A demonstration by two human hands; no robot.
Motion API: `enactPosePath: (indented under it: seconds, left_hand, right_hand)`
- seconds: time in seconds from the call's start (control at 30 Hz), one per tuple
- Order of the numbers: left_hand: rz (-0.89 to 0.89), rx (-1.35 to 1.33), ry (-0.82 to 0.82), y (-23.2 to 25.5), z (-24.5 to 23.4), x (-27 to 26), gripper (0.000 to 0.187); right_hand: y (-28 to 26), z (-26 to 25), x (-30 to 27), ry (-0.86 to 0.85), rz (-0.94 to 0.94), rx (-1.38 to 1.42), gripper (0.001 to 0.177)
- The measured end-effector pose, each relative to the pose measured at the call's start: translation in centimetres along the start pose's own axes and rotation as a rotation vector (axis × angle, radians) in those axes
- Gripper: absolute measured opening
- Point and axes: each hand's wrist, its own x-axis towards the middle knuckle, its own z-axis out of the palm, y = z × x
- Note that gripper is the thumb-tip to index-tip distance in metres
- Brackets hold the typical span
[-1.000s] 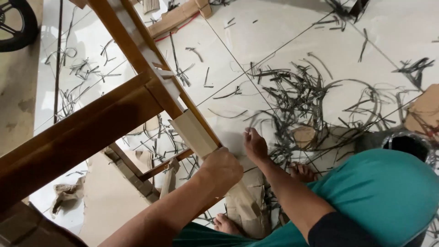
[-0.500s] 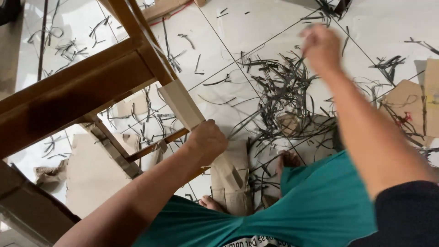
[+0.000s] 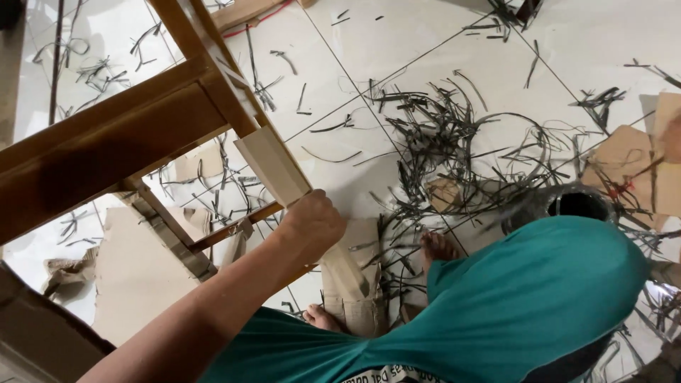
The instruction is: Wrapping the crossbars of a wooden chair with cardboard and securing them with plastic ties for protection.
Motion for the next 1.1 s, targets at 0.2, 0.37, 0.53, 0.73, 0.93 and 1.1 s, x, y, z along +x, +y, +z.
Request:
enactPosePath:
  seconds: [0.2,0.37,0.53,0.73,0.93,1.1]
  left_hand:
    - [-0.019,-0.056,0.023,-0.1,-1.2,-0.6,0.011]
    - [-0.067,-0.012,-0.023,0.2,-2.1,-0.8,0.016]
    - [-0.09,-0.128,0.118,0.6,-0.3,-0.3,0.01]
    - [-0.1,-0.086,0.131,1.4,2.4,1.0,0.009]
    - [-0.086,-0.084,0.227,1.6,3.5,1.4,0.012]
    - [0.088,-0.031,0.025,-0.3,-0.5,-0.1,0.014]
  right_hand:
    - [-6.2,1.7,1.6,-0.396,0.469,-0.736,0.063]
    - [-28.0,3.4,8.7,-0.579,0.087,-0.515,0.032]
    - [-30.9,21.8,12.5,-0.477,-0.225,-0.425,0.028]
    - [-35.0,35.7,7.6,-0.26,-0.12,-0.182,0.027]
    - [-36.5,36.7,3.1,-0.191,0.012,-0.045,0.026]
    - [-40.6,31.3,3.1,-0.27,-0.164,0.243,0.018]
